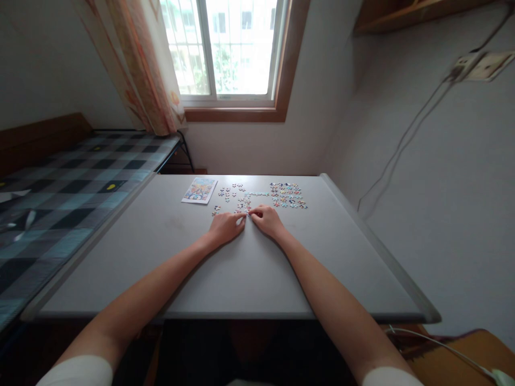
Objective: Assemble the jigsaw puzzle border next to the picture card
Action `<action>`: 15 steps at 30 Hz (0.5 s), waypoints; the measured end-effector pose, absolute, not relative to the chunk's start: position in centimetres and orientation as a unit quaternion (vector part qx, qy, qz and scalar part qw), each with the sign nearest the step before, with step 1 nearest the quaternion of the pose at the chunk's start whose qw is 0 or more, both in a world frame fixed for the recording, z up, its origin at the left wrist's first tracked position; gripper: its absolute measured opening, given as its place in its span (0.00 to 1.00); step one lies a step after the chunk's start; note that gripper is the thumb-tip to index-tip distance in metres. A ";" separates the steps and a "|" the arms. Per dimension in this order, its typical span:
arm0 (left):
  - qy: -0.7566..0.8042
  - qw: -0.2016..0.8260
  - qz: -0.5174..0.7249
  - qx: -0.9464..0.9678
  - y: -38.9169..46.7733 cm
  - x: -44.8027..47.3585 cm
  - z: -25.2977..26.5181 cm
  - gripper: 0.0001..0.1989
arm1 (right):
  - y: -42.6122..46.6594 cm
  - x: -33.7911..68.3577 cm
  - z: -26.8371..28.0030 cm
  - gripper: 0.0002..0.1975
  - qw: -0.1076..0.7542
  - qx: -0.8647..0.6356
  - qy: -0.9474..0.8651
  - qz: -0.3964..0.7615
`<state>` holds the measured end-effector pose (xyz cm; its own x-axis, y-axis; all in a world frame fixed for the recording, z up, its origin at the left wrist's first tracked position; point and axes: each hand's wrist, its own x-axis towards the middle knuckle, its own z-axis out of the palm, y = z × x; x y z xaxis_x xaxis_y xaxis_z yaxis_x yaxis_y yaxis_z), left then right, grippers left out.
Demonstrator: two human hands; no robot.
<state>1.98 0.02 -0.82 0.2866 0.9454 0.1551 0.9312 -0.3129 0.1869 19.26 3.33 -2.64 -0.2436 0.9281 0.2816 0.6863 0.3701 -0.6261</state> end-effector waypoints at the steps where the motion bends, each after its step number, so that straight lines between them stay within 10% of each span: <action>1: 0.586 0.032 0.123 0.801 0.0 2.0 -0.9 0.19 | 3.4 19.3 -2.7 0.12 0.320 -0.527 -0.764 0.192; 15: 0.625 -0.003 0.235 0.745 5.6 -3.4 1.4 0.13 | 3.9 19.5 -2.8 0.14 0.473 -0.520 -0.669 0.241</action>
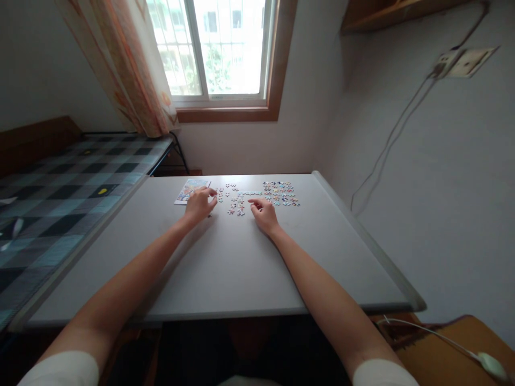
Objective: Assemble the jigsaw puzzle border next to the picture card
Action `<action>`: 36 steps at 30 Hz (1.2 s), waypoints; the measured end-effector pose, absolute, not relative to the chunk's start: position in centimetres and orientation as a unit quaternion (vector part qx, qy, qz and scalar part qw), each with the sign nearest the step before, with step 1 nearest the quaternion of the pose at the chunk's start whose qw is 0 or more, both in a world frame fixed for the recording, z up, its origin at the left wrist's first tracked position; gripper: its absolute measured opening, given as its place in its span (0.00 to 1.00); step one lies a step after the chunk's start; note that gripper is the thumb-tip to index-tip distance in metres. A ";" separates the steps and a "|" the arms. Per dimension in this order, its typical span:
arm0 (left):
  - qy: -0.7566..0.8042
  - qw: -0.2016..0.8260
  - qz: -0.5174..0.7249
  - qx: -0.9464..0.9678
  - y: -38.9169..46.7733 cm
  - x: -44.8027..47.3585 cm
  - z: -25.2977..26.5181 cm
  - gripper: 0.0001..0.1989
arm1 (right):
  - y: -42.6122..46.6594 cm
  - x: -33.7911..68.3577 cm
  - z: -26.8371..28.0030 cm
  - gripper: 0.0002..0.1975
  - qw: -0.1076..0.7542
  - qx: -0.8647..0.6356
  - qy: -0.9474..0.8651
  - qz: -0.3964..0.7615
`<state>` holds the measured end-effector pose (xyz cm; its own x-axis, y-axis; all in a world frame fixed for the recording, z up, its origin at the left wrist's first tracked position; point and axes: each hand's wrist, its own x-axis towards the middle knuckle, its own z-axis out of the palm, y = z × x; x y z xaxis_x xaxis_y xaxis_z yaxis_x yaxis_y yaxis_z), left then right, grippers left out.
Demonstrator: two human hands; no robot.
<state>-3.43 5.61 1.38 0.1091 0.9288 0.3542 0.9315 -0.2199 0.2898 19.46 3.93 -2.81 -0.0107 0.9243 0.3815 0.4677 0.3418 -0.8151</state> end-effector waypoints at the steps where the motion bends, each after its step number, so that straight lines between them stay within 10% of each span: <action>1: -0.622 0.004 -0.214 -0.753 6.3 -3.9 1.6 0.14 | 4.0 19.5 -2.8 0.14 0.478 -0.520 -0.664 0.243; 23: -0.635 -0.064 -0.053 -0.768 13.4 -5.4 1.8 0.12 | 3.9 19.4 -2.9 0.11 0.448 -0.523 -0.690 0.223; 36: -0.590 -0.156 -0.226 -0.759 12.0 -4.6 1.0 0.09 | 3.7 19.4 -2.8 0.11 0.435 -0.518 -0.701 0.226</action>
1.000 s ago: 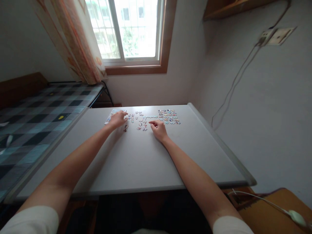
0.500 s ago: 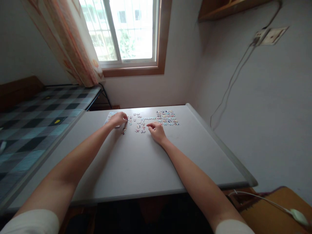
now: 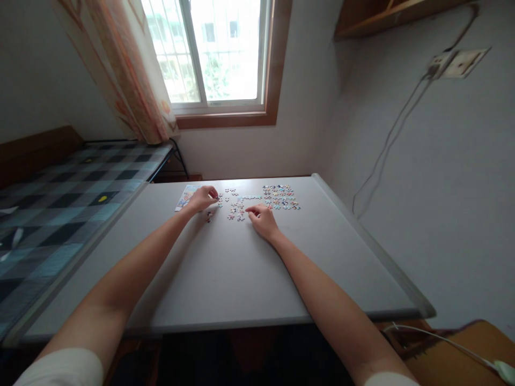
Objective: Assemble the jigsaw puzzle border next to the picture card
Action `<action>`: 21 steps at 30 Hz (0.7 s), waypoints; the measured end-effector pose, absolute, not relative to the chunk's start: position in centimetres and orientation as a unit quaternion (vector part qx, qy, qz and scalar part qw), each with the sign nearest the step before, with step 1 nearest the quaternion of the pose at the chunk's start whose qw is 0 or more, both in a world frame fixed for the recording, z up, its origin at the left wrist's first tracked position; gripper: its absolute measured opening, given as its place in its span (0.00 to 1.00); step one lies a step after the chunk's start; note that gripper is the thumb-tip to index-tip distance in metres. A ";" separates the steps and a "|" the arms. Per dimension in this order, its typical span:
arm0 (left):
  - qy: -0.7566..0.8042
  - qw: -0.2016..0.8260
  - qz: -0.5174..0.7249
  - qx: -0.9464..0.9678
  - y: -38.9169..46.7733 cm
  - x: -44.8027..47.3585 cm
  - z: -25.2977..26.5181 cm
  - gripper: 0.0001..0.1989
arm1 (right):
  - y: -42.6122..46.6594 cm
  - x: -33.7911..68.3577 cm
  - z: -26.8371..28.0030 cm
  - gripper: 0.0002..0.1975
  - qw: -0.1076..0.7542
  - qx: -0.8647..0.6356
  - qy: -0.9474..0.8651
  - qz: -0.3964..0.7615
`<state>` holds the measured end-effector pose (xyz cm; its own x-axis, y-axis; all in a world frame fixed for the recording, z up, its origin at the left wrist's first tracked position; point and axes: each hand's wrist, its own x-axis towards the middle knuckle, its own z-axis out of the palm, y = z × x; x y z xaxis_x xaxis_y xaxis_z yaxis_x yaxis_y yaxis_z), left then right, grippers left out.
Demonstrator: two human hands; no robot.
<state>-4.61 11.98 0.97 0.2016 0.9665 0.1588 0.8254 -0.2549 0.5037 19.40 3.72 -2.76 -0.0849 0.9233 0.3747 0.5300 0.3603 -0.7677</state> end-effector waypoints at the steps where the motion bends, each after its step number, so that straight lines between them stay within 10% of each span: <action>1: 0.581 0.160 0.266 0.753 11.3 -4.0 1.0 0.10 | 3.7 19.4 -2.8 0.11 0.434 -0.518 -0.702 0.226; 11: 0.453 0.367 0.435 0.686 4.6 2.2 -0.7 0.17 | 3.6 19.3 -2.6 0.10 0.445 -0.494 -0.712 0.225; 21: 0.444 0.367 0.540 0.613 2.5 3.2 -1.9 0.19 | 3.7 19.1 -3.0 0.08 0.454 -0.440 -0.734 0.247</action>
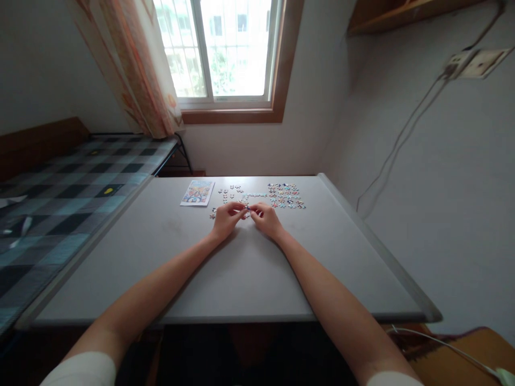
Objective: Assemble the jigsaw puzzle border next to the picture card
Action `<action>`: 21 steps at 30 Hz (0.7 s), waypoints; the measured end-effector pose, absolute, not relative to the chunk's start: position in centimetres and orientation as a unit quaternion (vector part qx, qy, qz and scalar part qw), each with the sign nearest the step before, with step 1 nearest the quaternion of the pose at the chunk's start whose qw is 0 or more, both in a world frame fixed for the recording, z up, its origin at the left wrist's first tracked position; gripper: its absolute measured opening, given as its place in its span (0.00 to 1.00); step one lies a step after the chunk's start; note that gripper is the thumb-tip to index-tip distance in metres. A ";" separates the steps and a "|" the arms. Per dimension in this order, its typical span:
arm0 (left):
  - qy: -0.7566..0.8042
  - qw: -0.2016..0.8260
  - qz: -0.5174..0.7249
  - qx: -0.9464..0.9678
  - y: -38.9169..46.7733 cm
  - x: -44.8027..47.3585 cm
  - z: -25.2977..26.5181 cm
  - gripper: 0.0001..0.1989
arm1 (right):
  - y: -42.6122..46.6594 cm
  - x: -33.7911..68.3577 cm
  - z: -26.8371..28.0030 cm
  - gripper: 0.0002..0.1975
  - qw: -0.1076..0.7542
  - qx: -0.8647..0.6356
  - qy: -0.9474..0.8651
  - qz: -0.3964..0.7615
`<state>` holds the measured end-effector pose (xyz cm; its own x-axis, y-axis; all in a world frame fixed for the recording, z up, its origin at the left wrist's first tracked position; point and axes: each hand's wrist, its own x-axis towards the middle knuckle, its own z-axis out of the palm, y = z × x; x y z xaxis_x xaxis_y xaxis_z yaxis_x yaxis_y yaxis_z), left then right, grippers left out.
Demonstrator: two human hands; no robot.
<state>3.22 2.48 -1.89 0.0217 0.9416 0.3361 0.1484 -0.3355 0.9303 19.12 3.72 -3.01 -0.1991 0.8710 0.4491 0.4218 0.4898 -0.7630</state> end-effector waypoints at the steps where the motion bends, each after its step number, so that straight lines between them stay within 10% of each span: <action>1: 0.444 0.368 0.543 0.611 2.4 3.2 -1.8 0.19 | 3.7 19.1 -3.0 0.08 0.455 -0.435 -0.737 0.247; 21: 0.454 0.398 0.574 0.553 2.4 2.8 -2.4 0.18 | 3.1 19.1 -2.4 0.07 0.477 -0.396 -0.759 0.201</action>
<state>2.84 2.44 -2.37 -0.0711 0.9593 0.2732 0.0459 -0.2705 0.9616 19.08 3.10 -2.44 -0.2315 0.7921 0.5647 0.4090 0.6060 -0.6823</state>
